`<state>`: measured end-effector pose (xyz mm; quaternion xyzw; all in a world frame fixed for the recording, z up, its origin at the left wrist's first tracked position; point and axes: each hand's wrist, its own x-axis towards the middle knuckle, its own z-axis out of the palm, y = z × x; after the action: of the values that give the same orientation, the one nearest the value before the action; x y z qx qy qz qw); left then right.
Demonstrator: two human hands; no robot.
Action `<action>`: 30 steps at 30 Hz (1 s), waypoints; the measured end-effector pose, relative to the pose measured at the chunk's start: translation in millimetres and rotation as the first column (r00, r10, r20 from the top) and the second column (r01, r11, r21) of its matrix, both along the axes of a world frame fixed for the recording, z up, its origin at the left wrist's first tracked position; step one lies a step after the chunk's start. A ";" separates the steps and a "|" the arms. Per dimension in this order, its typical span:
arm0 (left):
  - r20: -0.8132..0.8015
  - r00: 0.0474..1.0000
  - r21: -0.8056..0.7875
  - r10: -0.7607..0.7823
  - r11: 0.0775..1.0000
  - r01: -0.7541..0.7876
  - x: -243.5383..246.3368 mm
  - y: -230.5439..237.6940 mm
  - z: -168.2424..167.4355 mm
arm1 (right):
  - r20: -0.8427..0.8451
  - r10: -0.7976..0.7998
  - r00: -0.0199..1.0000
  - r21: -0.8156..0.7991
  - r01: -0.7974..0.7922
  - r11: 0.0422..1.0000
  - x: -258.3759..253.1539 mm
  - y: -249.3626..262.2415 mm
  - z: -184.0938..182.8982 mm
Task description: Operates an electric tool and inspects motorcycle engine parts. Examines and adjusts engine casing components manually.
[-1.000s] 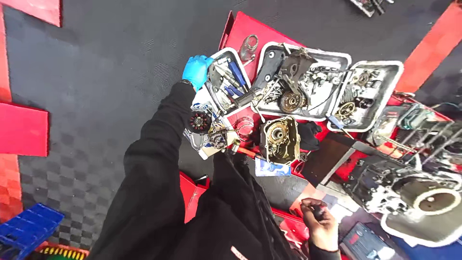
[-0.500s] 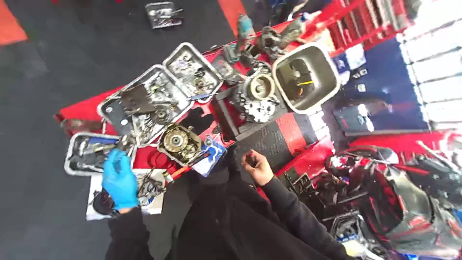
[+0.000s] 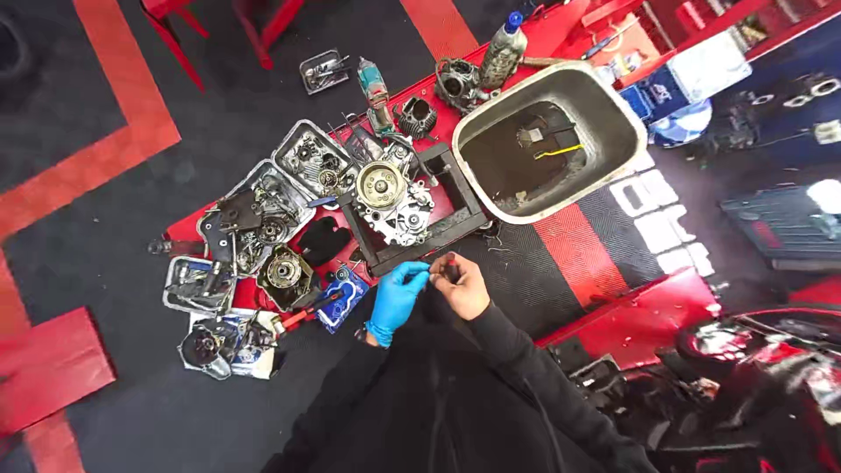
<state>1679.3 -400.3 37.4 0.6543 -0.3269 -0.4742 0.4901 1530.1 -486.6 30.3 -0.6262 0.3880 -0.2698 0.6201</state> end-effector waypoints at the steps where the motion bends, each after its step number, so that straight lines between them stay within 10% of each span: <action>1: -0.001 1.000 0.005 0.014 1.000 -0.014 -4.4 -8.8 4.1 | 0.007 -0.009 1.000 -0.010 0.009 1.000 -3.9 -9.9 1.3; 8: 0.086 0.996 0.082 0.039 0.996 -0.046 8.7 -52.6 13.2 | 0.019 -0.028 0.999 -0.072 0.030 0.997 11.9 -47.5 0.4; 15: 0.103 0.992 0.126 -0.072 0.990 0.059 48.7 -92.4 22.4 | -0.115 -0.015 0.993 -0.512 -0.046 0.858 36.6 -76.8 2.8; 23: 0.394 0.893 0.176 -0.215 0.972 0.156 87.1 -145.9 46.5 | -0.095 -0.073 0.993 -0.236 0.049 0.970 69.0 -136.8 25.8; 30: 0.561 0.827 0.233 -0.031 0.965 -0.122 156.6 -202.3 29.7 | -0.341 -0.016 0.940 -0.213 -0.061 0.975 113.7 -241.2 -23.4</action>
<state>1835.9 -602.5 67.2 0.8301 -0.3756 -0.2884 0.2943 1643.8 -727.8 6.9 -0.7327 0.4499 -0.1914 0.4734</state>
